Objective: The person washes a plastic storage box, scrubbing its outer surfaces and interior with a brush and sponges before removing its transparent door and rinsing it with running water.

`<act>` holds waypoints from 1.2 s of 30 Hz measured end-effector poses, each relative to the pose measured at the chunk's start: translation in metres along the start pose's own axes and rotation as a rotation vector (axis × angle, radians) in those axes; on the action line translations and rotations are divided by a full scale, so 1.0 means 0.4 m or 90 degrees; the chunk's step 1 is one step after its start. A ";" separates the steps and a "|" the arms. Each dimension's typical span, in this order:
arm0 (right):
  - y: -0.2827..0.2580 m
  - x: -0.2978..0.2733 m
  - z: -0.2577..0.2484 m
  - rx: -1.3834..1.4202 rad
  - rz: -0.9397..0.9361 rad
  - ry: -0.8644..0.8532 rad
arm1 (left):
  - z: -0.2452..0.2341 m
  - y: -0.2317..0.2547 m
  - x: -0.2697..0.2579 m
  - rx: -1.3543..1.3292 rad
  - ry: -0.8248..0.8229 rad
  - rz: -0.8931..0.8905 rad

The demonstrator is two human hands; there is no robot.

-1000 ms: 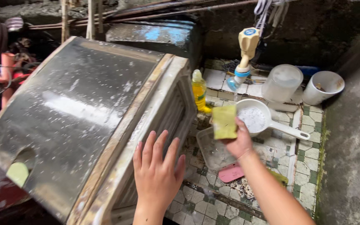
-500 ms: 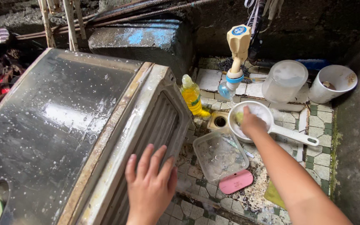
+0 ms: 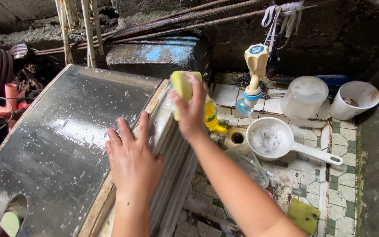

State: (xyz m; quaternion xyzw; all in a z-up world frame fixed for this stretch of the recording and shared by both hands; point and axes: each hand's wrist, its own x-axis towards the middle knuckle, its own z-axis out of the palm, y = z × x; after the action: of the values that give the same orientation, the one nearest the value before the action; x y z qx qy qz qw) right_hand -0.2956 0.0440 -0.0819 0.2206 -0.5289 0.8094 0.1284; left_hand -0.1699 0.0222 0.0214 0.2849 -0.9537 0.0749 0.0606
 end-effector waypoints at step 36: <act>0.327 -0.209 -0.078 -1.333 0.165 -0.542 | 0.017 -0.016 -0.008 -0.085 0.072 0.039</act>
State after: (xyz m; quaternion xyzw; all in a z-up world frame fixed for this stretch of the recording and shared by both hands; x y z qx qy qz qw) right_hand -0.2874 0.0213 -0.2384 0.2056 -0.9645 -0.1635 -0.0256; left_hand -0.1643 0.0175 0.0150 0.2462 -0.9599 0.0292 0.1305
